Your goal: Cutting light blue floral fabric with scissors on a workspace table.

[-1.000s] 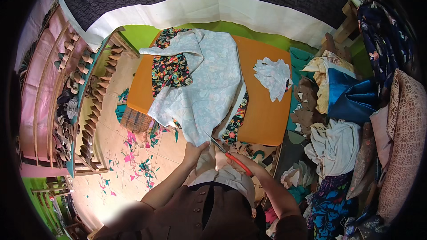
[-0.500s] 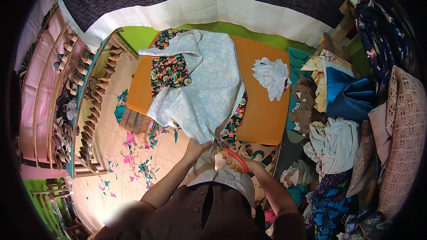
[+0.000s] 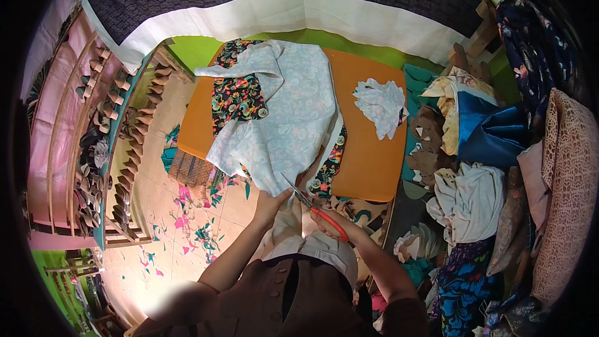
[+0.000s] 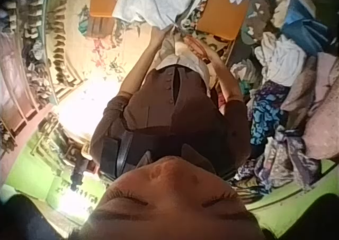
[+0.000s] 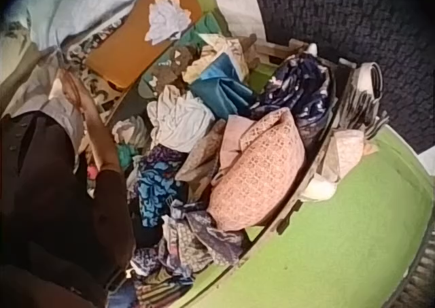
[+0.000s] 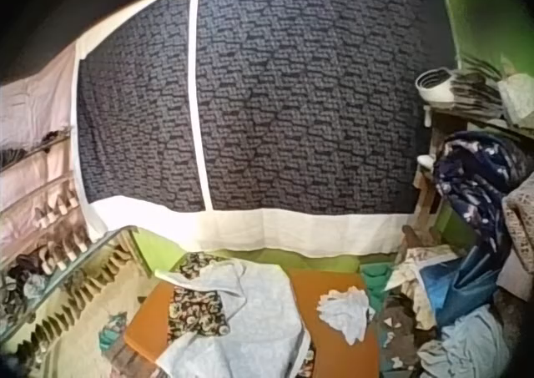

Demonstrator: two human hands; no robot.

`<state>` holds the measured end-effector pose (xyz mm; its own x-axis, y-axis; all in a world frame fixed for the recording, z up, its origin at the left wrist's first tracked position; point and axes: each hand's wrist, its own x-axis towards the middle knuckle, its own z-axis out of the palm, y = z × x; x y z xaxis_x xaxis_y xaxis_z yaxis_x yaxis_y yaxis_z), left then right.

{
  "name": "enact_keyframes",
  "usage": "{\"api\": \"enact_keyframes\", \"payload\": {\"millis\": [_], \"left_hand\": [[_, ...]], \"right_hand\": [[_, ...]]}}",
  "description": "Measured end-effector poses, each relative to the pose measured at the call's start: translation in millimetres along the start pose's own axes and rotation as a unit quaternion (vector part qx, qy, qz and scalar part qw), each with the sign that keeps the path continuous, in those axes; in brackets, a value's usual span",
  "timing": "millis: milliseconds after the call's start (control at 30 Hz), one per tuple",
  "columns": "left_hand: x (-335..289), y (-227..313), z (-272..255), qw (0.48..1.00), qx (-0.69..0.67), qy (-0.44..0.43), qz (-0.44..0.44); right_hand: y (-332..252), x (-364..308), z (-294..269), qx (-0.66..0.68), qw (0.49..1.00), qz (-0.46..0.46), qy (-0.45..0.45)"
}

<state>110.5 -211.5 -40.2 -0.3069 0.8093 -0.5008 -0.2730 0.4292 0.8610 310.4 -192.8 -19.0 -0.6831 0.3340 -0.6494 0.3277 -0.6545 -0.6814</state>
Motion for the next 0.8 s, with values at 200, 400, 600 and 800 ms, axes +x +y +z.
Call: {"api": "enact_keyframes", "payload": {"millis": [200, 400, 600, 800], "left_hand": [[-3.0, 20.5, 0.3, 0.986, 0.153, -0.067, 0.013], [-2.9, 13.0, -2.4, 0.988, 0.124, -0.05, 0.075], [-1.3, 22.0, -10.0, 0.984, 0.167, -0.058, -0.003], [-5.5, 23.0, -6.2, 0.994, 0.094, -0.038, -0.029]], "right_hand": [[25.2, 18.6, -10.3, 0.072, 0.997, 0.0, -0.028], [25.5, 35.9, -12.5, -0.012, 0.998, -0.052, -0.042], [34.8, 38.3, -21.7, -0.066, 0.996, -0.034, -0.054], [15.8, 26.8, -19.9, -0.062, 0.994, -0.042, -0.077]]}}
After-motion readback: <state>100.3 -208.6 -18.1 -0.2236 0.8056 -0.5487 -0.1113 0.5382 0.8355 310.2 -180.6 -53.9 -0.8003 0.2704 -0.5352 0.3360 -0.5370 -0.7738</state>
